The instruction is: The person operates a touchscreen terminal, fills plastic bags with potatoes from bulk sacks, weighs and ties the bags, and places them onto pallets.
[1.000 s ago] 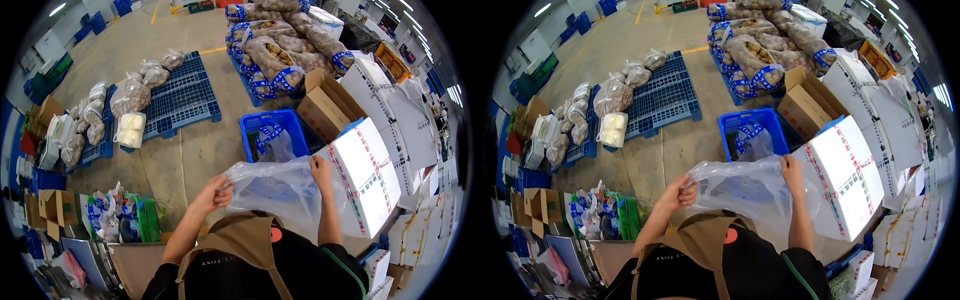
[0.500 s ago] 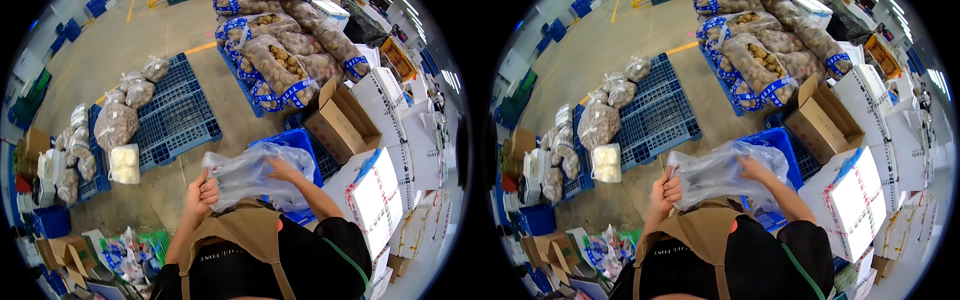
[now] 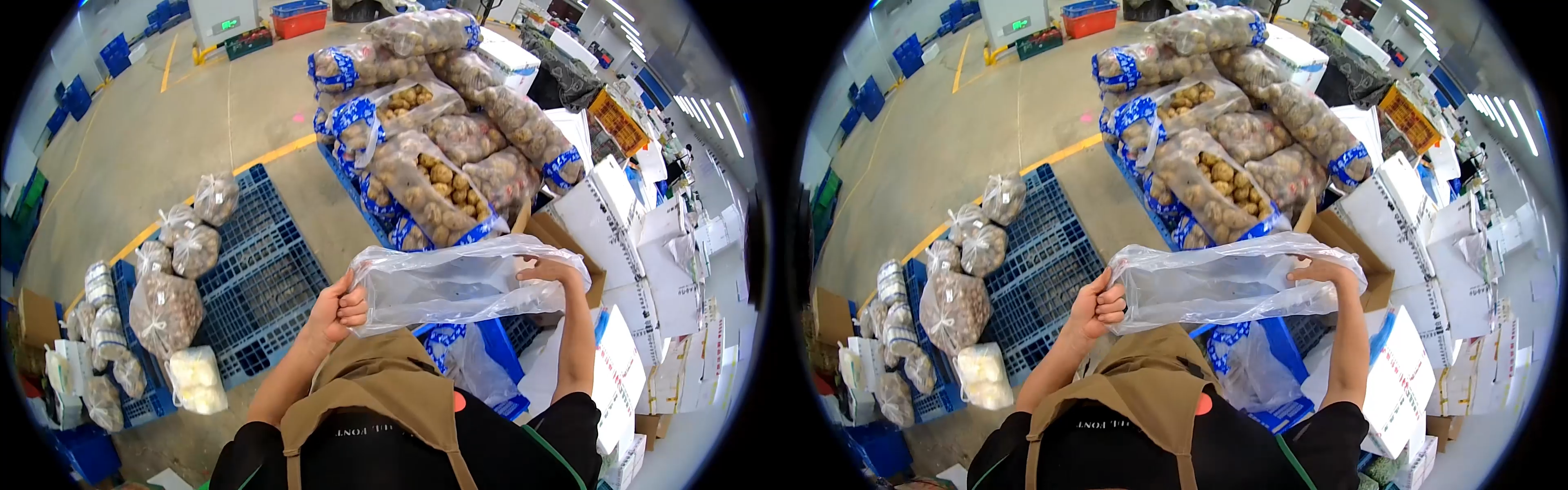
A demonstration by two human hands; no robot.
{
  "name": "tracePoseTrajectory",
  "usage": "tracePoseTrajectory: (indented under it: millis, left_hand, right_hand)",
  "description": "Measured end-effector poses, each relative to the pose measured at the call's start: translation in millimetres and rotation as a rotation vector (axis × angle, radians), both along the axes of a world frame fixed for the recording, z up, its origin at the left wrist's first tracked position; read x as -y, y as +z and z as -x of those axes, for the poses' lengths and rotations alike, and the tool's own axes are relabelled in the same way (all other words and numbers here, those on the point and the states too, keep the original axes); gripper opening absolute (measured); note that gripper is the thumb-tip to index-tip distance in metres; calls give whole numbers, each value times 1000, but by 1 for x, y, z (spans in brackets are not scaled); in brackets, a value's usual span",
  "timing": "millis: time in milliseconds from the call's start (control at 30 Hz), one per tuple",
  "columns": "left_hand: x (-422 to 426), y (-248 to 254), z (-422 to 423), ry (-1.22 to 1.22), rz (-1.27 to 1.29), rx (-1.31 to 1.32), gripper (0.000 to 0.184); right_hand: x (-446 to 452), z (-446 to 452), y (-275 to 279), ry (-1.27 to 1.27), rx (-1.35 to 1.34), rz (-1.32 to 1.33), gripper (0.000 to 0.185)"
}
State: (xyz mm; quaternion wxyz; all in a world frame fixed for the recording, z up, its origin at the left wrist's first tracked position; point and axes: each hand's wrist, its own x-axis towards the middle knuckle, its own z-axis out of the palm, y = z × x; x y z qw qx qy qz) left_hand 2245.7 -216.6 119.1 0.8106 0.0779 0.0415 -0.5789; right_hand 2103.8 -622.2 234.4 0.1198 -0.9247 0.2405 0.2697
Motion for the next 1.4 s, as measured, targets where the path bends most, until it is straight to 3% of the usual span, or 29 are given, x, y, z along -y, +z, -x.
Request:
tracePoseTrajectory:
  millis: [67,100,200,233,333,367,400,500,600,700,767,833,900,1000,1100,1200,1267,1333,1400]
  left_hand:
    - [25,-10,-44,3,40,-42,31]
    - [36,-11,-64,10,42,-46,32]
    - [80,-20,-133,30,56,-45,32]
    - [97,-30,-156,32,62,-46,32]
    - [156,-44,-230,28,38,-76,38]
    - [178,-63,-258,14,61,-78,42]
    - [205,-73,-293,3,91,-71,49]
    - [276,-83,-361,-2,9,-54,54]
    - [342,-105,-421,10,-100,-76,53]
    - [383,-126,-458,43,-261,-69,46]
    - [398,-146,-474,63,-317,-76,35]
    - [407,-150,-486,69,-363,-121,30]
    - [413,-155,-495,75,-402,-156,27]
    - [414,-167,-502,83,-419,-184,29]
    - [414,-177,-506,103,-392,-203,35]
    - [420,-182,-509,126,-393,-244,37]
    - [426,-183,-512,131,-397,-268,37]
    - [431,-187,-515,147,-372,-299,38]
    - [436,-189,-517,168,-358,-329,34]
  right_hand:
    - [46,-33,-5,73,41,-230,71]
    - [52,-50,3,-28,144,-508,60]
    - [109,-122,-4,-97,293,-736,51]
    - [136,-150,-14,31,273,-684,55]
    - [204,-254,-43,-75,211,-926,65]
    - [221,-292,-48,-83,251,-933,76]
    - [245,-334,-66,-276,402,-1024,75]
    - [307,-440,-123,-500,689,-905,72]
    - [358,-535,-183,-347,451,-335,60]
    - [363,-618,-218,291,119,105,46]
    - [335,-670,-236,159,534,-35,32]
    - [318,-724,-254,246,871,72,36]
    - [329,-780,-309,332,987,233,42]
    - [335,-829,-358,291,744,401,50]
    - [335,-849,-386,186,722,411,52]
    - [347,-855,-382,147,713,178,55]
    - [351,-848,-379,217,934,113,54]
    - [335,-826,-340,245,1113,83,58]
    - [327,-778,-308,51,909,-468,59]
